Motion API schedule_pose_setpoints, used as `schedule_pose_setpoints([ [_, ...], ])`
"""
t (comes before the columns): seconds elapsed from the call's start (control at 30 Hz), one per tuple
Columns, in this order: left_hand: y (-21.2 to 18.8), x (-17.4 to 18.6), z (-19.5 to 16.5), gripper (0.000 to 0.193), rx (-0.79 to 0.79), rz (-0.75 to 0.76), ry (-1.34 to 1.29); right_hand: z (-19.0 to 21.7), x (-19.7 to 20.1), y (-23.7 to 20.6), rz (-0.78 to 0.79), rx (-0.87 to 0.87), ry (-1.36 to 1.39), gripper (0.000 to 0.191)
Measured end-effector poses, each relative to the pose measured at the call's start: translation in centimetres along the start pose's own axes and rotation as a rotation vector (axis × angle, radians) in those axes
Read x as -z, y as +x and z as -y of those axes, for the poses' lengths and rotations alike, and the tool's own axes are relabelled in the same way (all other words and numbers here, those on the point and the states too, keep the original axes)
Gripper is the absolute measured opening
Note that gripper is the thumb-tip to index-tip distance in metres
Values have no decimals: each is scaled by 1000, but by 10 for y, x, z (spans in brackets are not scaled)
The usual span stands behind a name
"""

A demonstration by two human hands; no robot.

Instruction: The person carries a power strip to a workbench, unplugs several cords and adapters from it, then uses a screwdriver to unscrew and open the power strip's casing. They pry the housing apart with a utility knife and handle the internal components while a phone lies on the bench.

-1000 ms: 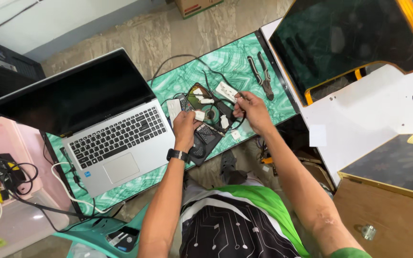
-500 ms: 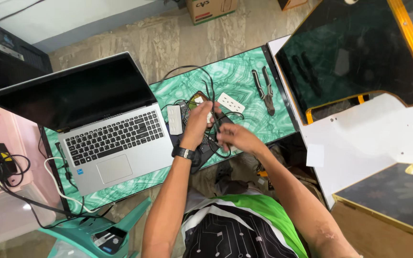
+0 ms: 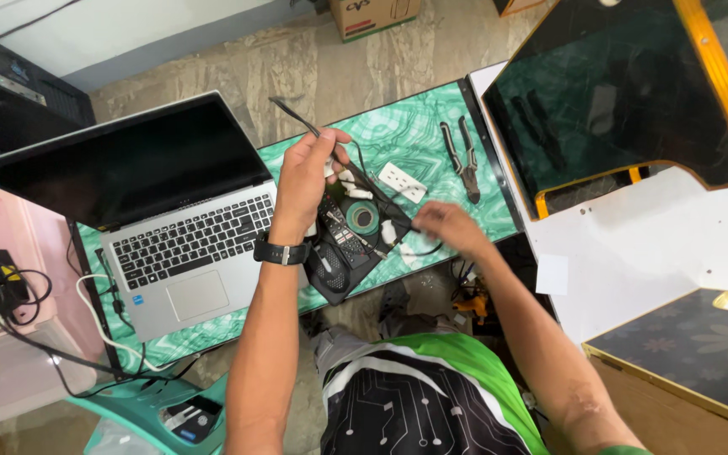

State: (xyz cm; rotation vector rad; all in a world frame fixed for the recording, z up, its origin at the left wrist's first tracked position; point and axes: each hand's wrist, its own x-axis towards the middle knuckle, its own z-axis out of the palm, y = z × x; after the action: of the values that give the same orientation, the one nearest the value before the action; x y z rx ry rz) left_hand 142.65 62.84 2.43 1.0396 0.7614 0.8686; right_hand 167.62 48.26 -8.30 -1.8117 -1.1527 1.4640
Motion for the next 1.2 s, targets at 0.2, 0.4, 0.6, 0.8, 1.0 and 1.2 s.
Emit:
schedule_pose_setpoints([
  [0.2,-11,18,36,27,232,-3,133,-8,47,8,-481,187,204,15],
  [0.4,-9,37,105,30,249,-147,435,-16,43,3,-437,130,-179,18],
  [0.6,-22,38,119,61,191,-316,1077,-24,21,0,-404,229,-455,15],
  [0.8,-37,28,95,48,69,-363,942,-24,19,0,-277,87,-648,27],
  [1.0,-44,17,99,56,77,-164,952,-6,12,2,-283,110,-711,38],
  [1.2,-63,1,111,57,-312,-196,1218,1,12,-4,-426,361,-633,29],
])
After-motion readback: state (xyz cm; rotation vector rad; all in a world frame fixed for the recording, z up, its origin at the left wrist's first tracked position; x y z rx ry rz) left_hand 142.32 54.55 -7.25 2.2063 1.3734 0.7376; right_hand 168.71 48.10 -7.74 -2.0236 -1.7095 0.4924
